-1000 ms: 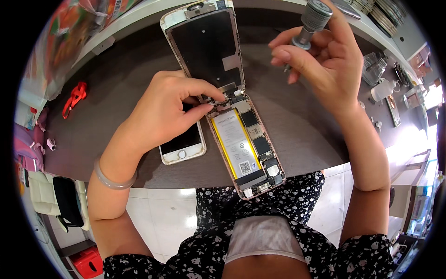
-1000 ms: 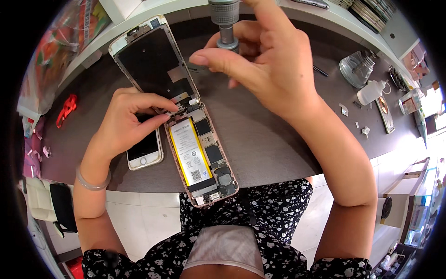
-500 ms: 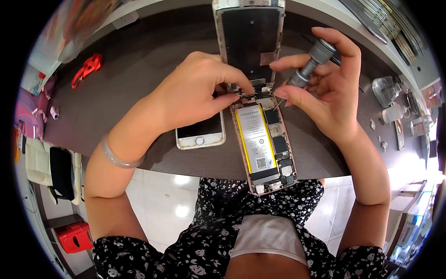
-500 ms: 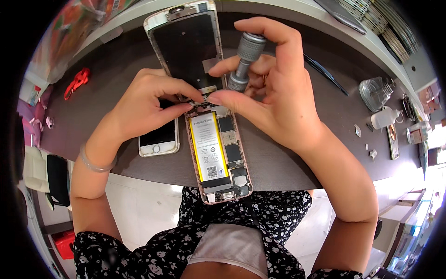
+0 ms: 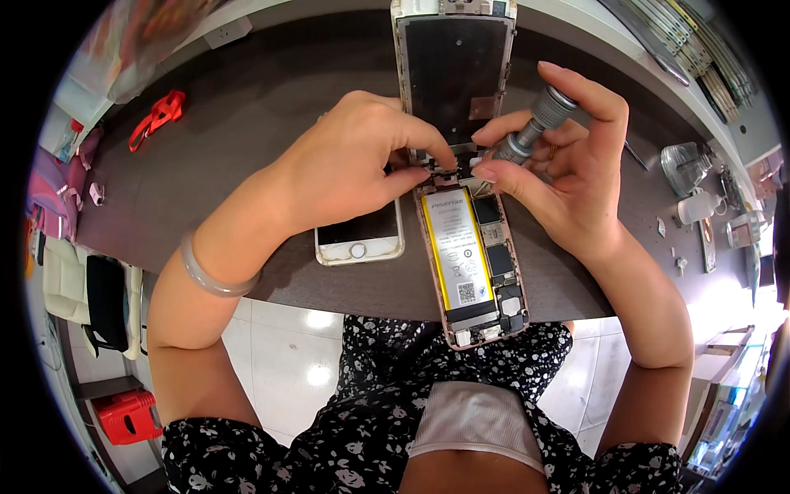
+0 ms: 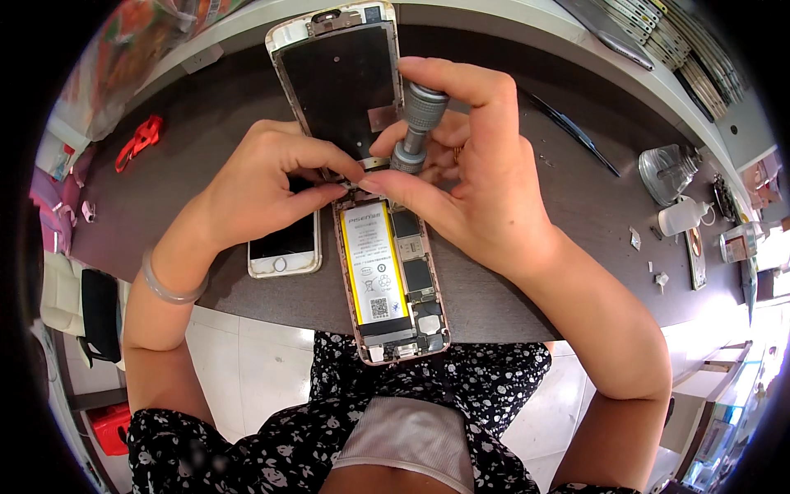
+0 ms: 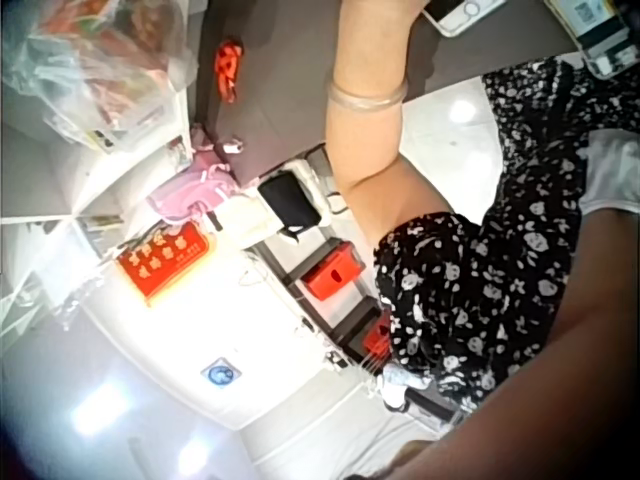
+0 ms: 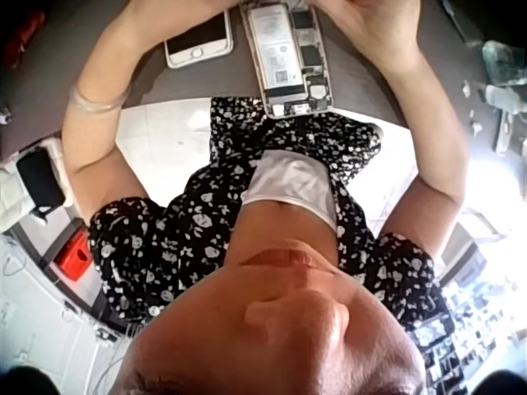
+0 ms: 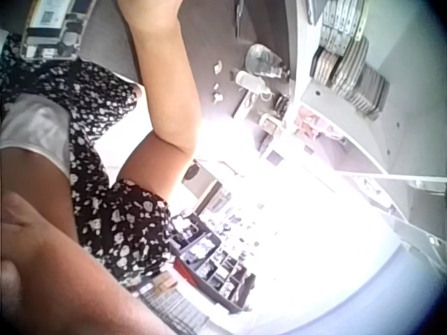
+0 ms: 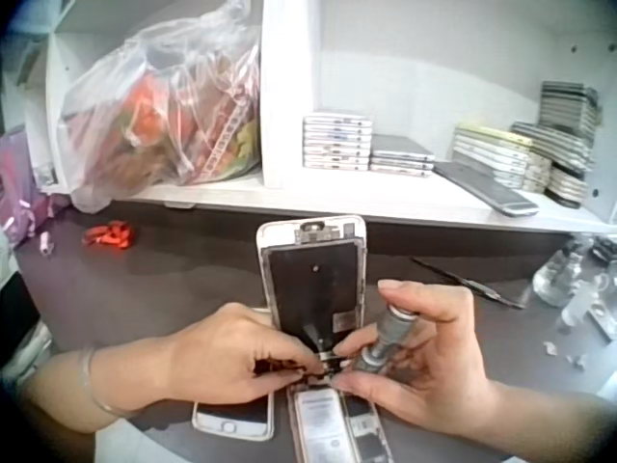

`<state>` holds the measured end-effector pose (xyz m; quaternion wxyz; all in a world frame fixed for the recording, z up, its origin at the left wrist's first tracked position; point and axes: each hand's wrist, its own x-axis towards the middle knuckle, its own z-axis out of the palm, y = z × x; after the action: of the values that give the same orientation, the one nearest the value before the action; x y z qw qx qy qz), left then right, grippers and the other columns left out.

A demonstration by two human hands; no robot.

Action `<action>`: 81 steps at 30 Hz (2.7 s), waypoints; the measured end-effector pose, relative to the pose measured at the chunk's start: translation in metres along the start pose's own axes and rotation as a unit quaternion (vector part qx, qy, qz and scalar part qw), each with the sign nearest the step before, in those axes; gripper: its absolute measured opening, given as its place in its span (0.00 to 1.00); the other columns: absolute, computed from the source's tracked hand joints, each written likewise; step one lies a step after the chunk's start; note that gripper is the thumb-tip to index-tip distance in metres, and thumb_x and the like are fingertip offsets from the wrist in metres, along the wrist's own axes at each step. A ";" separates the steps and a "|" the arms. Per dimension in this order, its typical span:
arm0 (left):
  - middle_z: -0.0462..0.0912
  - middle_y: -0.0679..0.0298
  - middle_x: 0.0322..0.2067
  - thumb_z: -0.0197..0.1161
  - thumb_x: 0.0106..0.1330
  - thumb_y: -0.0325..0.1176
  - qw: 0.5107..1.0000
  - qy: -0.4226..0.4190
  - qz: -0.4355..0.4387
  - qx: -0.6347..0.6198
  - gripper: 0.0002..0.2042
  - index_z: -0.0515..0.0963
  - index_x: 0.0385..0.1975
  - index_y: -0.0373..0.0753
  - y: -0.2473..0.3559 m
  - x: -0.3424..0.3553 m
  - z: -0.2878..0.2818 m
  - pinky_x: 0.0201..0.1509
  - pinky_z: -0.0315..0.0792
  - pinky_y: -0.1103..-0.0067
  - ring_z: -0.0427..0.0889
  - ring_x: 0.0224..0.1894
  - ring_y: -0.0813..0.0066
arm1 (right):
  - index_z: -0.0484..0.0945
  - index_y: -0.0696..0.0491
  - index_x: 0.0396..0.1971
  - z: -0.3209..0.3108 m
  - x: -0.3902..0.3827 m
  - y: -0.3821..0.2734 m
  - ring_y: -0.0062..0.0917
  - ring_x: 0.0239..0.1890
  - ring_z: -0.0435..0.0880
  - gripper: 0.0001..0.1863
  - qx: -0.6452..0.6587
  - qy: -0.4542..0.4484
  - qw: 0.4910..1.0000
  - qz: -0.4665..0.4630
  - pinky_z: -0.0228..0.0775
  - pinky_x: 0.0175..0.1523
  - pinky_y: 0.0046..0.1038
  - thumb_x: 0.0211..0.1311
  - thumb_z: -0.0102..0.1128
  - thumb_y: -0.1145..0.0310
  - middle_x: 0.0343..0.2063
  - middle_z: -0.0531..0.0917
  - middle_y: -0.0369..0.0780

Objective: The person disassembles a smartphone by removing the back cover and using a screwdriver to unscrew internal components. They manipulate the battery and logic board area, then reassemble the device by placing the back cover back on and securing it.

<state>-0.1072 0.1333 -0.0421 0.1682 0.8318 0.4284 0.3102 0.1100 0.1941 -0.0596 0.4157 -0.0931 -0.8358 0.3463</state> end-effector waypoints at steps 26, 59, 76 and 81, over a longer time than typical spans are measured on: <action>0.83 0.57 0.30 0.63 0.53 0.19 0.999 -0.018 -0.030 0.003 0.09 0.81 0.34 0.34 0.000 -0.001 0.003 0.33 0.78 0.79 0.83 0.30 0.68 | 0.48 0.59 0.62 -0.010 0.002 -0.007 0.33 0.48 0.80 0.42 -0.026 -0.114 0.991 -0.063 0.76 0.50 0.30 0.51 0.66 0.82 0.48 0.74 0.53; 0.82 0.60 0.30 0.75 0.42 0.28 0.997 -0.040 -0.058 -0.025 0.16 0.81 0.34 0.34 0.006 0.000 0.002 0.39 0.79 0.80 0.81 0.32 0.73 | 0.53 0.57 0.64 -0.019 0.002 -0.002 0.26 0.50 0.75 0.39 -0.081 -0.060 0.994 -0.045 0.68 0.53 0.28 0.50 0.57 0.82 0.48 0.75 0.46; 0.83 0.61 0.32 0.76 0.42 0.28 0.997 -0.043 -0.053 -0.026 0.17 0.81 0.34 0.35 0.005 -0.001 0.002 0.39 0.78 0.79 0.81 0.34 0.71 | 0.48 0.49 0.66 -0.019 0.003 -0.004 0.24 0.43 0.78 0.45 0.025 -0.068 0.997 0.026 0.72 0.48 0.25 0.52 0.65 0.81 0.41 0.78 0.45; 0.83 0.61 0.33 0.76 0.41 0.28 0.998 -0.038 -0.047 -0.019 0.18 0.81 0.35 0.36 0.006 -0.002 0.002 0.39 0.78 0.79 0.81 0.34 0.72 | 0.51 0.55 0.66 -0.033 0.011 0.000 0.25 0.41 0.79 0.40 0.033 0.021 0.996 -0.076 0.72 0.48 0.24 0.55 0.63 0.80 0.41 0.78 0.45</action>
<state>-0.1030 0.1285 -0.0411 0.2144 0.8183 0.4547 0.2785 0.1282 0.2160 -0.0391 0.4614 -0.0226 -0.8197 0.3387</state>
